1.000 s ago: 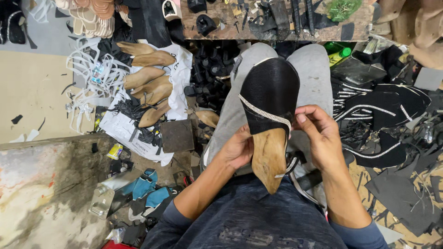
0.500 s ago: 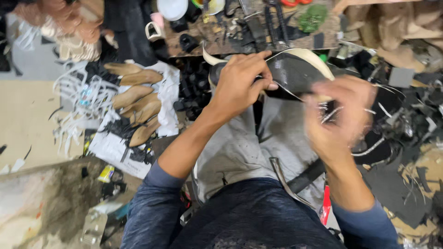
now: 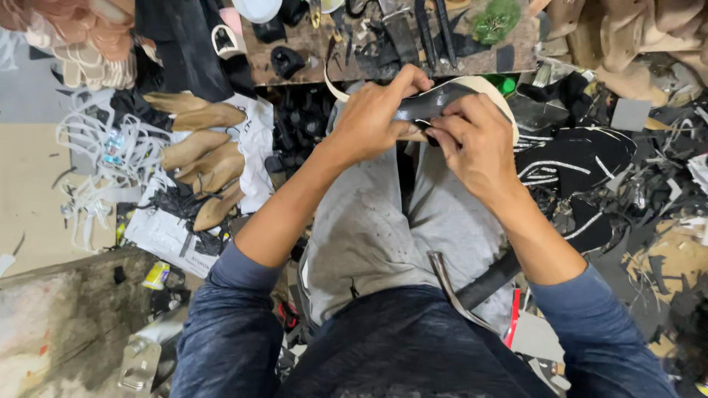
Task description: The person repairs a black high-heeled shoe by inserting a wooden shoe tree, then repeatedly uses a hammer and pliers to secure a decorative trim along the shoe's edge. The person adjusts the shoe and trim multiple times while working in a cluttered workshop.
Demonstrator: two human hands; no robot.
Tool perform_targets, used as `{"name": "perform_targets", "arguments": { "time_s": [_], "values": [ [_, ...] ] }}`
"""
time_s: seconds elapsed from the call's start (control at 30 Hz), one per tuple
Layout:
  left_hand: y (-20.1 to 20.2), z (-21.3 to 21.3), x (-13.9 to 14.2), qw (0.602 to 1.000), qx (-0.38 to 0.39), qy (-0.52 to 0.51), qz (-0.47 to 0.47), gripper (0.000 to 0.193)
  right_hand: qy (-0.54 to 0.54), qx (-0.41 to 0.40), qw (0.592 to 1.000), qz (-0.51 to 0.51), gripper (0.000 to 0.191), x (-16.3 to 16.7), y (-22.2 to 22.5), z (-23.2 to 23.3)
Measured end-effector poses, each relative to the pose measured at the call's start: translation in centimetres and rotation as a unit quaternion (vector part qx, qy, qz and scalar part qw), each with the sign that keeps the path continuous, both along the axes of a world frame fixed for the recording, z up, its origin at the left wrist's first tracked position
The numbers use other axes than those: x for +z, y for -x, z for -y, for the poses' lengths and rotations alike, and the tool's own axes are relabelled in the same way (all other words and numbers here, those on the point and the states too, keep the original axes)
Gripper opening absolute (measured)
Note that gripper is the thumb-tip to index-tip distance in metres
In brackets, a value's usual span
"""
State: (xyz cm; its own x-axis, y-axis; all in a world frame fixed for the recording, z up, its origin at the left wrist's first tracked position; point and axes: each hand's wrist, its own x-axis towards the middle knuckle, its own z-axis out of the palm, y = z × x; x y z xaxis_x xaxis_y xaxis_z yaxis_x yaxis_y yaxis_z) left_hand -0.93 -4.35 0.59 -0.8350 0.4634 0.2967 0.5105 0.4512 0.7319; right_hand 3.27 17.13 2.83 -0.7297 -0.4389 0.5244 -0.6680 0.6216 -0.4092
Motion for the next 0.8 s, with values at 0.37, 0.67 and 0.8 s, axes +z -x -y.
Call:
{"name": "perform_targets", "arguments": {
  "time_s": [0.37,0.67,0.8],
  "values": [
    [-1.7,1.0,-0.8,0.998,0.038,0.015,-0.047,0.055,-0.08,0.016,0.996,-0.029,0.016,-0.4,0.0,1.2],
    [-2.8,1.6,-0.8,0.996,0.068,0.013,-0.06,0.052,-0.048,-0.027,0.997,0.049,0.021,1.2,0.6,3.1],
    [-3.6,1.4,-0.5,0.996,0.065,-0.004,-0.064,0.049,0.052,-0.036,0.992,0.106,0.065,1.3,2.6,2.9]
  ]
}}
